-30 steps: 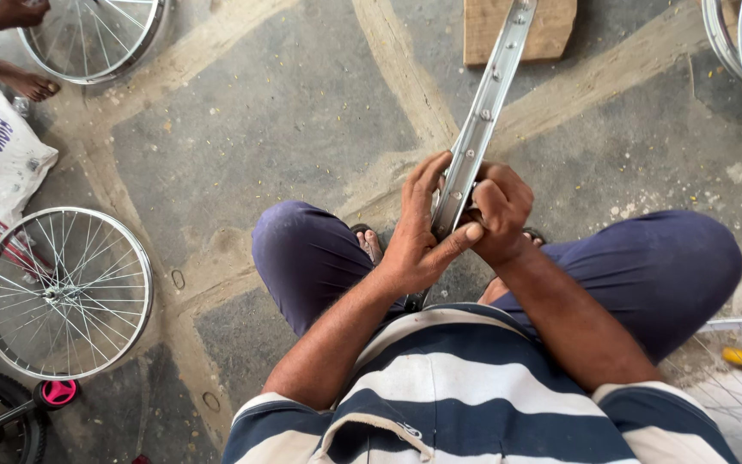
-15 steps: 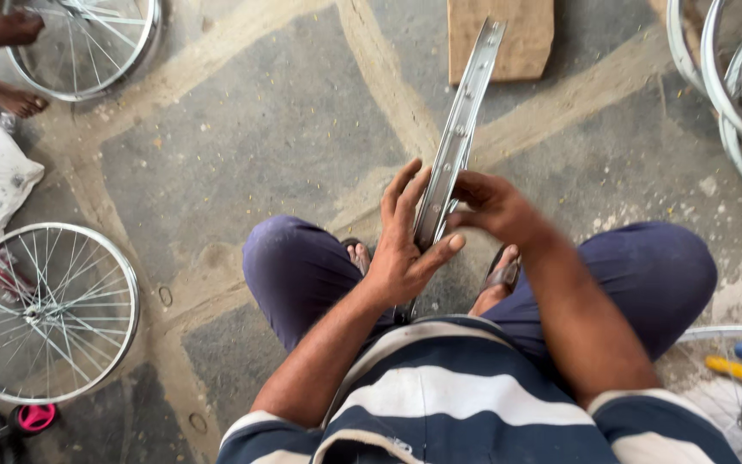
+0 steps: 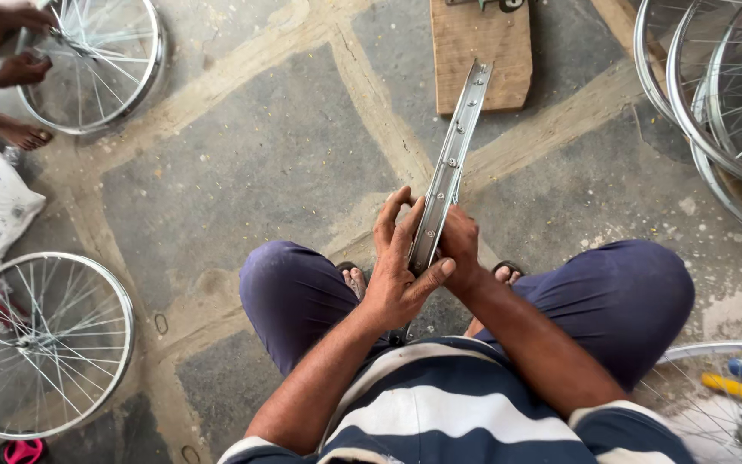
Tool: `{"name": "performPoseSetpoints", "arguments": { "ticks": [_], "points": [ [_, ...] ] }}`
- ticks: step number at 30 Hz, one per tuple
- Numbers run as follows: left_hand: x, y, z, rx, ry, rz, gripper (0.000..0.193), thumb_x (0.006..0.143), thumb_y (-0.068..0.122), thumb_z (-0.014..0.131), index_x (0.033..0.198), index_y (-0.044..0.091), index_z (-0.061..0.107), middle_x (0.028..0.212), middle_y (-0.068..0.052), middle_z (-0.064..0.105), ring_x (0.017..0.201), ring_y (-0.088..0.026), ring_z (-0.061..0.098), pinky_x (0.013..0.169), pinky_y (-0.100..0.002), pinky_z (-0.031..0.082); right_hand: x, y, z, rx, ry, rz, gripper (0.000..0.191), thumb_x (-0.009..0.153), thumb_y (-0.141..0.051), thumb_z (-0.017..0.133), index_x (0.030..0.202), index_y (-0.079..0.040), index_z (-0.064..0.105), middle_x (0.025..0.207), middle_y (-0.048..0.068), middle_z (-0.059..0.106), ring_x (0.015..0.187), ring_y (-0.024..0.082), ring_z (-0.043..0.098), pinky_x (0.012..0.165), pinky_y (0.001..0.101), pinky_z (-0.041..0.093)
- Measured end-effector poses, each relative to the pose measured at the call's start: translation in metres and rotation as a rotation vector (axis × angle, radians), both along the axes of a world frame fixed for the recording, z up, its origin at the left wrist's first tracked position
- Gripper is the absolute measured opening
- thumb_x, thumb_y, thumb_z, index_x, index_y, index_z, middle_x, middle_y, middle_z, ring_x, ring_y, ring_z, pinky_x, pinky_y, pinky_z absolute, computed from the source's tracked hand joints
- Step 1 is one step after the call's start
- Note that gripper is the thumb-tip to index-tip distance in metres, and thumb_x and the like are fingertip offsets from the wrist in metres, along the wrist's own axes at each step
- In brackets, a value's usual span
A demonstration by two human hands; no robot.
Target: The person sits on the floor and uses a small wrench to tighten nipples on a bicycle wheel rim. They rotate the wheel periodically to access different sections and continue tightening the spokes.
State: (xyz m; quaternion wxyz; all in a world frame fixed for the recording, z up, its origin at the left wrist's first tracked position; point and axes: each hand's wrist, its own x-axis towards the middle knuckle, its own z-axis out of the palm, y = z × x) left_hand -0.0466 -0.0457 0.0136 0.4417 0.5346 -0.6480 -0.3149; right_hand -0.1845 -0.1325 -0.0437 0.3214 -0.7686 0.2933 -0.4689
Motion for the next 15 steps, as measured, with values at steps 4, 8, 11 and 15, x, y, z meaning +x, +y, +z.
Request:
{"name": "performPoseSetpoints", "arguments": {
  "ticks": [4,8,11,15],
  "points": [
    [0.004,0.0,0.002,0.046,0.074,0.005,0.086,0.103,0.05,0.065,0.166,0.009,0.025,0.171,-0.026,0.011,0.161,-0.045,0.022,0.124,-0.058,0.041,-0.019,-0.018,0.012,0.649,-0.264,0.607,0.037,0.091,-0.018,0.07,0.12,0.003,0.059,0.113,0.007,0.066,0.102,0.02,0.064,0.085,0.0376,0.055],
    [0.001,0.005,0.001,0.055,0.108,-0.008,0.085,0.104,0.049,0.065,0.166,0.009,0.025,0.171,-0.028,0.011,0.162,-0.046,0.02,0.124,-0.058,0.04,-0.032,-0.027,0.029,1.124,-0.307,0.785,0.039,0.089,-0.009,0.073,0.126,-0.001,0.066,0.119,0.009,0.074,0.109,0.018,0.071,0.096,0.0348,0.058],
    [0.003,0.005,0.004,0.025,0.094,0.005,0.085,0.103,0.05,0.066,0.166,0.007,0.027,0.171,-0.028,0.015,0.163,-0.047,0.021,0.127,-0.059,0.037,-0.021,-0.001,0.022,0.258,-0.022,0.072,0.036,0.087,-0.003,0.08,0.119,-0.001,0.065,0.109,0.005,0.073,0.098,0.02,0.074,0.087,0.0343,0.059],
    [0.008,-0.013,0.016,-0.023,0.01,-0.052,0.099,0.094,0.052,0.067,0.163,-0.001,0.019,0.166,-0.031,0.02,0.157,-0.047,0.021,0.128,-0.059,0.025,-0.018,0.012,-0.005,0.236,-0.176,0.086,0.028,0.096,-0.013,0.077,0.118,-0.003,0.062,0.107,0.001,0.07,0.093,0.014,0.07,0.083,0.0286,0.059]
  ]
}}
